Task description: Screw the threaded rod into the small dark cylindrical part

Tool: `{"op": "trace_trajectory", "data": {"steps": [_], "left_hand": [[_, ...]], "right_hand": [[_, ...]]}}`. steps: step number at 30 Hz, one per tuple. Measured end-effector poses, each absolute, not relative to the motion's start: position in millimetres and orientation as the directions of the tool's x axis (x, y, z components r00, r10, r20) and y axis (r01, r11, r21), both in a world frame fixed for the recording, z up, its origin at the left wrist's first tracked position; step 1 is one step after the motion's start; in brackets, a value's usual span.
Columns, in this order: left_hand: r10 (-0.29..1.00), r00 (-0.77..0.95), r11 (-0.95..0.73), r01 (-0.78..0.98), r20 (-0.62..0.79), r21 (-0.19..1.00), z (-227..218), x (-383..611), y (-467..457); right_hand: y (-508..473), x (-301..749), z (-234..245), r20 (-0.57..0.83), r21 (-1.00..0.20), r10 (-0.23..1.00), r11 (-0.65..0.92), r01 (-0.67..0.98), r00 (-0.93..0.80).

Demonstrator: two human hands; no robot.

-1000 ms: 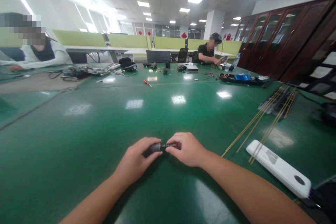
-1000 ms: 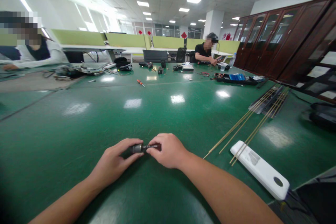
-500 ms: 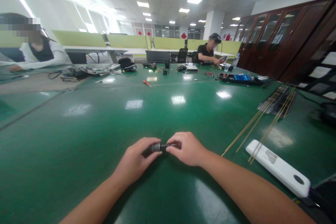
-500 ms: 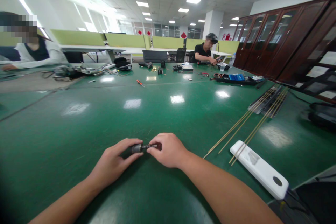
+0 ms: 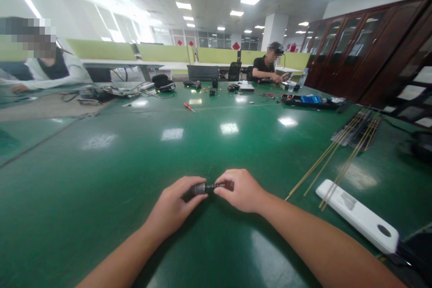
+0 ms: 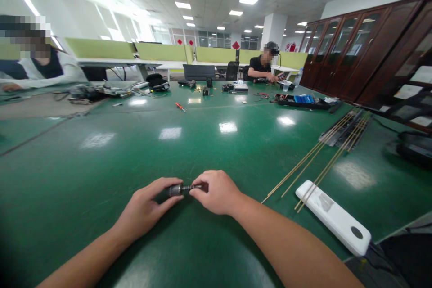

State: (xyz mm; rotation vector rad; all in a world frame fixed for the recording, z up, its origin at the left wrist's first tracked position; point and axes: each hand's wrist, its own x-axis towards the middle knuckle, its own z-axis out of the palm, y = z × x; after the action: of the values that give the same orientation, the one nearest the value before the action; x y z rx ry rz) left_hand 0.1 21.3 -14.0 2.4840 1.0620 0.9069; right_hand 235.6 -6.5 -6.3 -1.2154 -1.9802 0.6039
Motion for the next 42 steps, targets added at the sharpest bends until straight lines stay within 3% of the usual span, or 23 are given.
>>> {"op": "trace_trajectory", "data": {"steps": [26, 42], "left_hand": [[0.712, 0.514, -0.7, 0.562, 0.478, 0.44, -12.6, 0.9, 21.4], [0.734, 0.511, -0.68, 0.556, 0.448, 0.479, -12.4, 0.5, 21.8]], "right_hand": [[-6.2, 235.9, -6.4, 0.347, -0.691, 0.894, 0.448, 0.568, -0.283], [-7.4, 236.0, -3.7, 0.34, -0.696, 0.899, 0.438, 0.569, -0.276]]}}
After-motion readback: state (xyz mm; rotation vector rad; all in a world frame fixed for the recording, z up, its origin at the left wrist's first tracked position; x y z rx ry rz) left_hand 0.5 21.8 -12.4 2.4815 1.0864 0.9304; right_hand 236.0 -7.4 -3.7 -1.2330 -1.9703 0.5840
